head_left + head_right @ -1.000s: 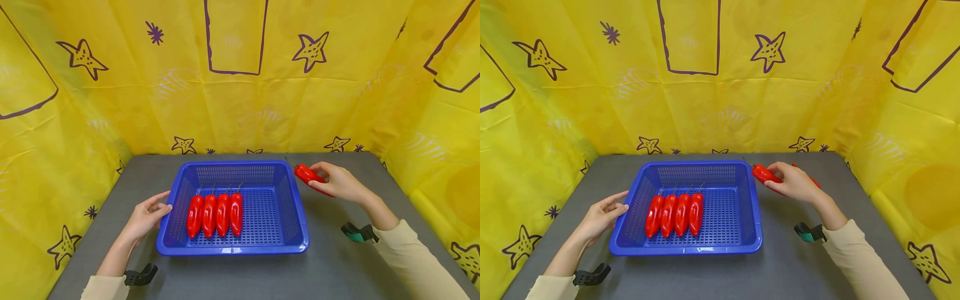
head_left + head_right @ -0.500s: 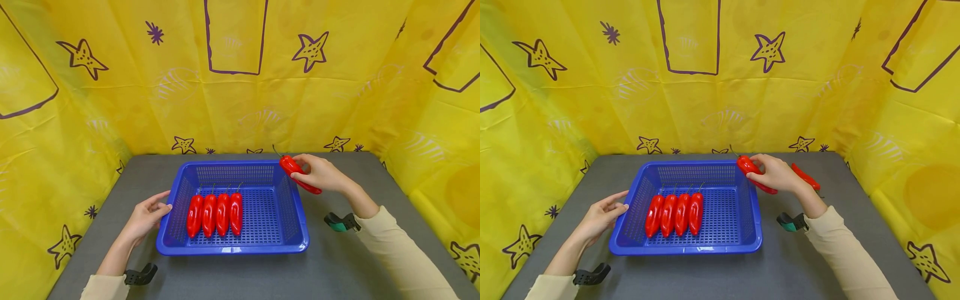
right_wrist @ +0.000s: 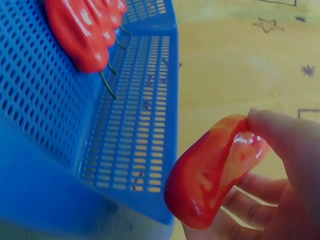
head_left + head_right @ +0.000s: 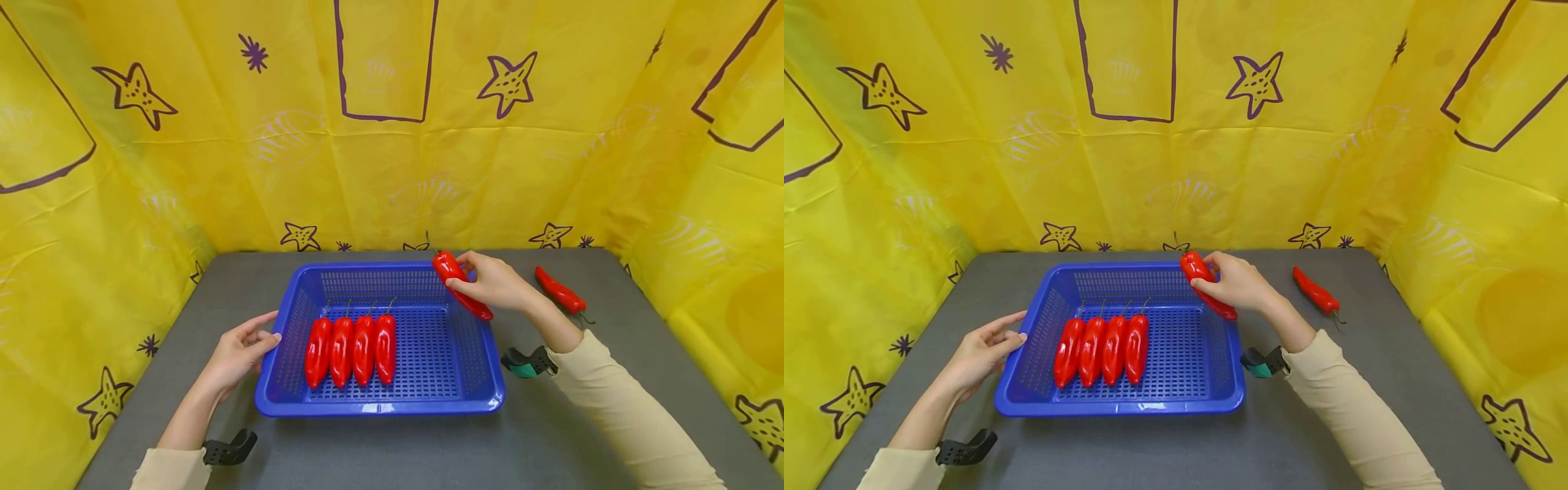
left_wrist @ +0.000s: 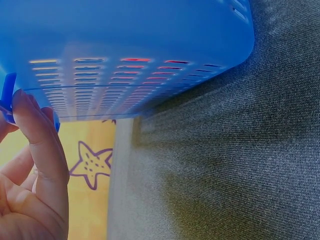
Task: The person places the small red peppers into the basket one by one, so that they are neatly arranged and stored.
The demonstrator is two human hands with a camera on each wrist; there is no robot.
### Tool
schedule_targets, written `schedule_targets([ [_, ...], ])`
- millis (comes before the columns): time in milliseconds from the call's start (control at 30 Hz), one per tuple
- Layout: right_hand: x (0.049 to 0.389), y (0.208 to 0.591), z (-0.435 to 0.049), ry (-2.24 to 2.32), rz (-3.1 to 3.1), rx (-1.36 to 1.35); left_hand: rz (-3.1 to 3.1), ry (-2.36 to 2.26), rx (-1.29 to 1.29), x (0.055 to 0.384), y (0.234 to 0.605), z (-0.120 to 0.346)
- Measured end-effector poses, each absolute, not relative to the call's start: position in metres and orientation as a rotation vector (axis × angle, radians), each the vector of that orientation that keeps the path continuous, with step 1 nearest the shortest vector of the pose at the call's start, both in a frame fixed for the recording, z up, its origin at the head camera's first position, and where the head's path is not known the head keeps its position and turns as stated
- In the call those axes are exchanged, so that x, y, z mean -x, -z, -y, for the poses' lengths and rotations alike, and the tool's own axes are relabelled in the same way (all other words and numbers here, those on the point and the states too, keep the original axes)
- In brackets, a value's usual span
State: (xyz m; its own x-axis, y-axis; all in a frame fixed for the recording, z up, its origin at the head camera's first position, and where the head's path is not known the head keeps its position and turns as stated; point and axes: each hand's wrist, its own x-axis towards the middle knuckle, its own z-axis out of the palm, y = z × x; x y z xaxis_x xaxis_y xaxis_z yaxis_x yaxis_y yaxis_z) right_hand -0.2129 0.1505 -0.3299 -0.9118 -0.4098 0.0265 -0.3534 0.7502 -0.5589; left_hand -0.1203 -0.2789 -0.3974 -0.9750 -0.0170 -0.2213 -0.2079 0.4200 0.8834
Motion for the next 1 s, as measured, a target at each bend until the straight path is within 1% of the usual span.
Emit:
schedule_targets([
  [533, 0.209, 0.337, -0.110, 0.804, -2.771, 0.548, -2.487, -1.592, 0.197, 0.121, 0.399, 0.280],
  [1000, 0.208, 0.357, -0.082, 0.708, -2.735, 0.514, -2.486, -1.579, 0.208, 0.120, 0.397, 0.279],
])
